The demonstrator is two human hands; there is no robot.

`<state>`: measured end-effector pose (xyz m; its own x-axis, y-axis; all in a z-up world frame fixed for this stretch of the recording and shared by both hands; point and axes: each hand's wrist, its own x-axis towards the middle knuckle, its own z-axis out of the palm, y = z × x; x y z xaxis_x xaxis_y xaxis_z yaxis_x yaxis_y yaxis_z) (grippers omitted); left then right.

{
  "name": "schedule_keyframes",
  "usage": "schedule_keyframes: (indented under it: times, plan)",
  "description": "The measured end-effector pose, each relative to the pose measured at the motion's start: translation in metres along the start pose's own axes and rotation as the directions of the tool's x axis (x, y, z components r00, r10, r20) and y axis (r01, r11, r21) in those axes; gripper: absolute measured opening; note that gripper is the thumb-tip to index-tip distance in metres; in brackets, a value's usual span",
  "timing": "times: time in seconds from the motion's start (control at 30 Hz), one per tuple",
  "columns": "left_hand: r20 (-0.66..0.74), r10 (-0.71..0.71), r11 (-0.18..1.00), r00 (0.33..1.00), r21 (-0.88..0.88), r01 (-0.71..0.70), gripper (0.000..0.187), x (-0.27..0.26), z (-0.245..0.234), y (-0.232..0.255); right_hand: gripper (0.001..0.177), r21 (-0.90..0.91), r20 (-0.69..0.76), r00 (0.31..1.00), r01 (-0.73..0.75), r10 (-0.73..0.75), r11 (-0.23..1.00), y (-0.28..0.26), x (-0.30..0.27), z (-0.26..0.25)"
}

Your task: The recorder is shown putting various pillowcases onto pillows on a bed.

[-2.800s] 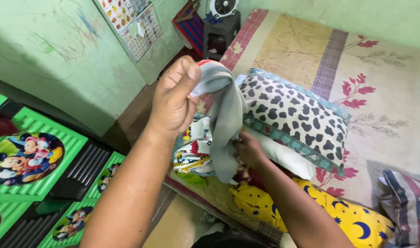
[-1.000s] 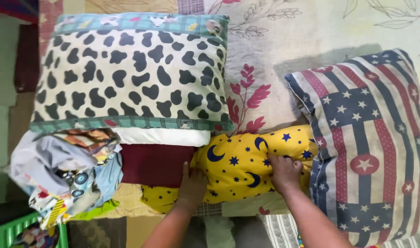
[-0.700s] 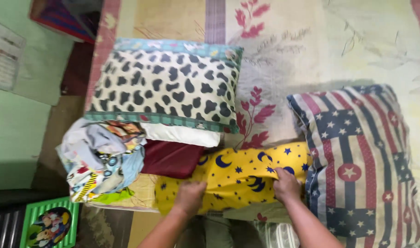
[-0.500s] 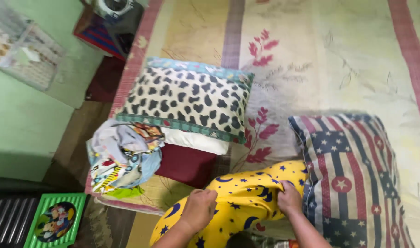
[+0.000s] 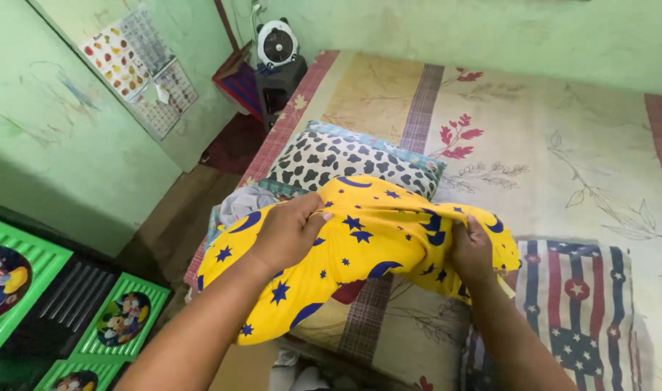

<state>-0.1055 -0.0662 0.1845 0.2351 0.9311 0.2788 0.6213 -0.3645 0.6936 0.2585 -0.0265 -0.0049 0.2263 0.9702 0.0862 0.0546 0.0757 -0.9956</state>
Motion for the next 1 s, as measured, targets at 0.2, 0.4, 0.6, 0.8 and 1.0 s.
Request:
schedule_keyframes:
  times: [0.2,0.4,0.6,0.8,1.0]
  plan:
    - [-0.052,0.23,0.91,0.972,0.364,-0.197,0.015,0.032,-0.038,-0.027,0.02,-0.294,-0.049,0.982,0.158,-0.18,0.943,-0.106,-0.004,0.007]
    - [0.001,0.121,0.924,0.993,0.366,-0.113,0.017,0.046,-0.013,-0.09,0.021,-0.527,-0.037,0.95,0.244,-0.309,0.814,-0.166,-0.031,0.043]
    - [0.046,-0.012,0.985,0.999,0.173,0.004,0.022,0.058,0.025,-0.124,0.021,-0.672,0.09,0.841,0.446,-0.533,0.591,-0.185,-0.039,0.065]
    - [0.279,0.04,0.954,0.96,-0.297,0.046,0.05,0.107,0.051,-0.057,0.025,-0.735,0.371,0.66,0.638,-0.653,0.228,-0.185,-0.046,0.104]
    - [0.351,0.192,0.901,0.916,-0.433,-0.023,0.071,0.164,0.067,-0.011,0.03,-0.497,0.701,0.404,0.867,-0.587,0.003,-0.195,-0.081,0.139]
